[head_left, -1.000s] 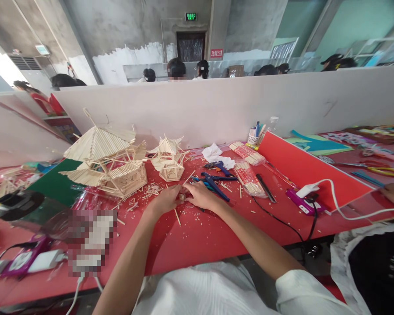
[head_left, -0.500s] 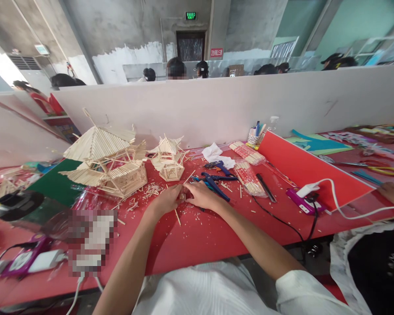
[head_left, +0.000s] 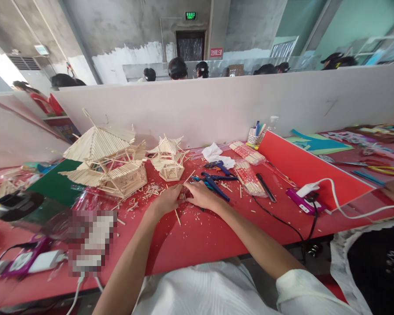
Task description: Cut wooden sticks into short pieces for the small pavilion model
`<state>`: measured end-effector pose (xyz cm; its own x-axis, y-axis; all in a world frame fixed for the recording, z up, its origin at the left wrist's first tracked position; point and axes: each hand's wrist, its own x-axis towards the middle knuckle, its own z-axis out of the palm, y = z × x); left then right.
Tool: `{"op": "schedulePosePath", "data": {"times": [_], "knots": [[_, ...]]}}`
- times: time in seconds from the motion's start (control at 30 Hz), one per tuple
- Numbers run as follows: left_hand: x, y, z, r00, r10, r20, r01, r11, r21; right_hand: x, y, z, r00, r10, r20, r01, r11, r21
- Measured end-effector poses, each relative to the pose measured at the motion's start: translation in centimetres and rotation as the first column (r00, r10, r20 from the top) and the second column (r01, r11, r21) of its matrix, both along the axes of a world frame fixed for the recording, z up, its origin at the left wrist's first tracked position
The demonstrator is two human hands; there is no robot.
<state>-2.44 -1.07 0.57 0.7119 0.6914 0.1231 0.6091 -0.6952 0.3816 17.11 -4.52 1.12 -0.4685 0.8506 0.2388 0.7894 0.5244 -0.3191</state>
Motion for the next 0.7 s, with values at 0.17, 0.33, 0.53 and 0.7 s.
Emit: {"op": "schedulePosePath", "data": {"times": [0.17, 0.33, 0.53, 0.7], "knots": [[0.1, -0.1, -0.1, 1.000, -0.005, 0.002, 0.005, 1.000, 0.008, 0.0, 0.0, 0.0, 1.000, 0.001, 0.007, -0.001, 1.000, 0.014], [-0.2, 0.0, 0.0, 0.998, -0.023, 0.050, 0.024, 1.000, -0.018, -0.1, 0.0, 0.1, 1.000, -0.002, 0.008, 0.002, 1.000, 0.010], [-0.8, -0.2, 1.2, 0.995, -0.053, 0.082, 0.060, 0.995, -0.083, 0.0, 0.1, -0.3, 1.000, 0.012, -0.004, -0.012, 1.000, 0.017], [-0.9, -0.1, 1.3, 0.999, -0.031, 0.041, 0.033, 0.997, -0.071, 0.0, 0.2, -0.5, 1.000, 0.013, -0.005, -0.013, 1.000, 0.014]]}}
